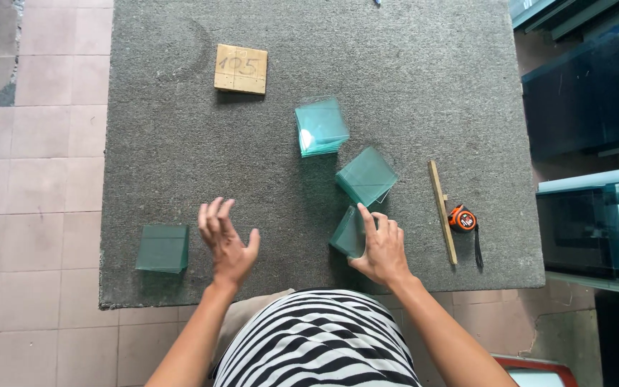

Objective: Stacking small square glass plates on a workbench

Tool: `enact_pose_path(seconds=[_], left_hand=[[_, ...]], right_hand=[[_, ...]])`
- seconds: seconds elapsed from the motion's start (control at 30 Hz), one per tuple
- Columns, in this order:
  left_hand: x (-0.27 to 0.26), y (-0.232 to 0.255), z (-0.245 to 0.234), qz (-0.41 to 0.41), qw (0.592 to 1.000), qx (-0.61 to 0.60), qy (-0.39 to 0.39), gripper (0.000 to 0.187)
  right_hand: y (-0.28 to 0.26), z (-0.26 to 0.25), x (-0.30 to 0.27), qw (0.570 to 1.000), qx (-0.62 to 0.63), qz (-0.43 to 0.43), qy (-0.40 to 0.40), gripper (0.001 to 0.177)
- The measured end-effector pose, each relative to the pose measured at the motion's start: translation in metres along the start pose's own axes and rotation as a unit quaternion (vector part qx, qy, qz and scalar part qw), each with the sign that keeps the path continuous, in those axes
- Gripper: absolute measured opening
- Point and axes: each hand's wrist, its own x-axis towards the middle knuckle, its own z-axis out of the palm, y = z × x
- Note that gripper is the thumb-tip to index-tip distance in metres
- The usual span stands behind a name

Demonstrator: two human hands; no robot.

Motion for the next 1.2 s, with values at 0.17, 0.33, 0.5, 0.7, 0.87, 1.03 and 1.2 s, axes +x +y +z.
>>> enact_pose_path(seconds=[0.17, 0.33, 0.5, 0.7, 0.87, 1.03, 1.2], left_hand=[[-0.023, 0.083, 0.006, 0.026, 0.942, -0.288, -0.168, 0.057], [-0.03, 0.149, -0.008, -0.089, 0.739, -0.537, -0.397, 0.102], [-0.026, 0.174, -0.051, -0.109, 0.726, -0.54, -0.411, 0.108], [-0.023, 0.188, -0.119, -0.178, 0.77, -0.496, -0.36, 0.08], [-0.031, 0.193, -0.157, -0.157, 0.793, -0.477, -0.344, 0.068], [-0.033, 0.205, -0.189, -0.125, 0.802, -0.477, -0.336, 0.07], [-0.034, 0.217, -0.212, -0.119, 0.805, -0.479, -0.33, 0.077]], right_hand=[[-0.014, -0.059, -0.01, 0.977, 0.198, 0.074, -0.023, 0.137], [-0.061, -0.115, -0.026, 0.879, 0.431, 0.175, -0.107, 0.138], [-0.103, -0.14, -0.039, 0.822, 0.512, 0.19, -0.165, 0.136], [-0.102, -0.131, -0.055, 0.688, 0.691, 0.019, -0.221, 0.129], [-0.115, -0.161, -0.068, 0.723, 0.667, -0.029, -0.179, 0.123], [-0.125, -0.191, -0.079, 0.733, 0.66, -0.061, -0.154, 0.127], [-0.129, -0.209, -0.083, 0.714, 0.681, -0.09, -0.139, 0.124]])
